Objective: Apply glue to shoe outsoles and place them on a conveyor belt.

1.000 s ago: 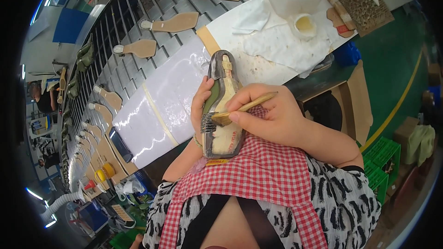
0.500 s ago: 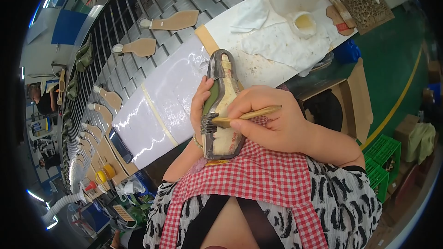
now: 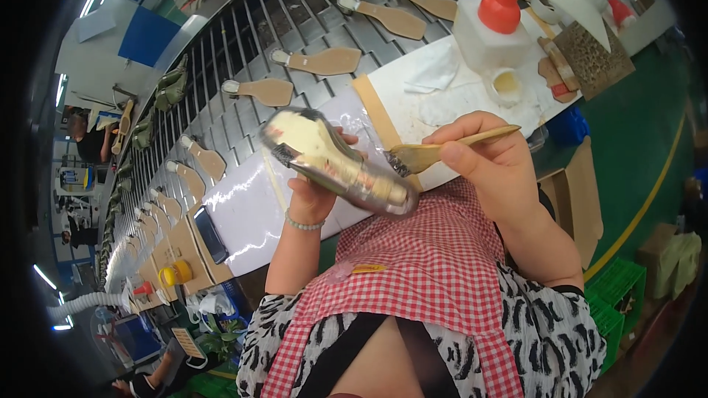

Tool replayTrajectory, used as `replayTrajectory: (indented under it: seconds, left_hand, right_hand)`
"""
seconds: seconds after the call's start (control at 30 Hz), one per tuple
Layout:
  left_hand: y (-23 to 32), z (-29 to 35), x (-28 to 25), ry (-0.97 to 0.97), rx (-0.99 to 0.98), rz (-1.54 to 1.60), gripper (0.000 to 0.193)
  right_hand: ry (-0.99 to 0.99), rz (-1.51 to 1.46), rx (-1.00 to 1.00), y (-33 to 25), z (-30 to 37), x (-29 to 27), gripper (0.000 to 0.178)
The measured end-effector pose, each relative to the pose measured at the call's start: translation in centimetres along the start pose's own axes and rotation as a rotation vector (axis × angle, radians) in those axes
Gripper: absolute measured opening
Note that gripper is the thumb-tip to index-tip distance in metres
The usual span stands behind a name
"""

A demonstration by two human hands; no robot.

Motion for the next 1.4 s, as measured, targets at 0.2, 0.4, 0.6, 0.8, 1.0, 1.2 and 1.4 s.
replayTrajectory:
  seconds: [0.2,0.4,0.6,0.8,1.0,1.2,1.4]
  left_hand:
    - [-2.0,-0.2,-0.8,-0.17,-0.178,-0.293,0.104]
    - [-1.0,-0.4,2.1,-0.314,-0.3,-0.27,0.102]
    - [-0.9,-0.4,2.8,-0.299,-0.251,-0.28,0.099]
    - [-1.4,-0.1,2.9,-0.289,-0.243,-0.296,0.1]
    - [-1.4,-0.1,3.2,-0.3,-0.27,-0.308,0.104]
    - [-1.5,0.1,3.3,-0.318,-0.293,-0.295,0.107]
    - [-1.8,0.1,3.1,-0.338,-0.281,-0.298,0.107]
  right_hand:
    - [0.026,-0.17,0.175,1.0,-0.9,0.8,0.012]
    - [-0.102,0.145,-0.076,1.4,-0.7,3.0,0.012]
    - [-0.299,0.616,-0.465,-0.1,-0.5,4.0,0.013]
    - [-0.388,0.623,-0.383,-0.4,0.0,4.2,0.014]
    - [-0.353,0.369,-0.07,0.2,-0.3,3.2,0.01]
    - [-0.421,0.604,-0.357,-1.1,-0.1,3.9,0.011]
    - [-0.389,0.398,-0.069,-0.4,0.0,3.4,0.011]
Point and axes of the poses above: each hand's wrist, its own z-axis away from the middle knuckle, its own x-axis out of the palm, y = z × x, the point moved 4 cm from there along -z, towards the middle knuckle, and after that the axes turned 10 degrees about -x, right-handed, at the moved point
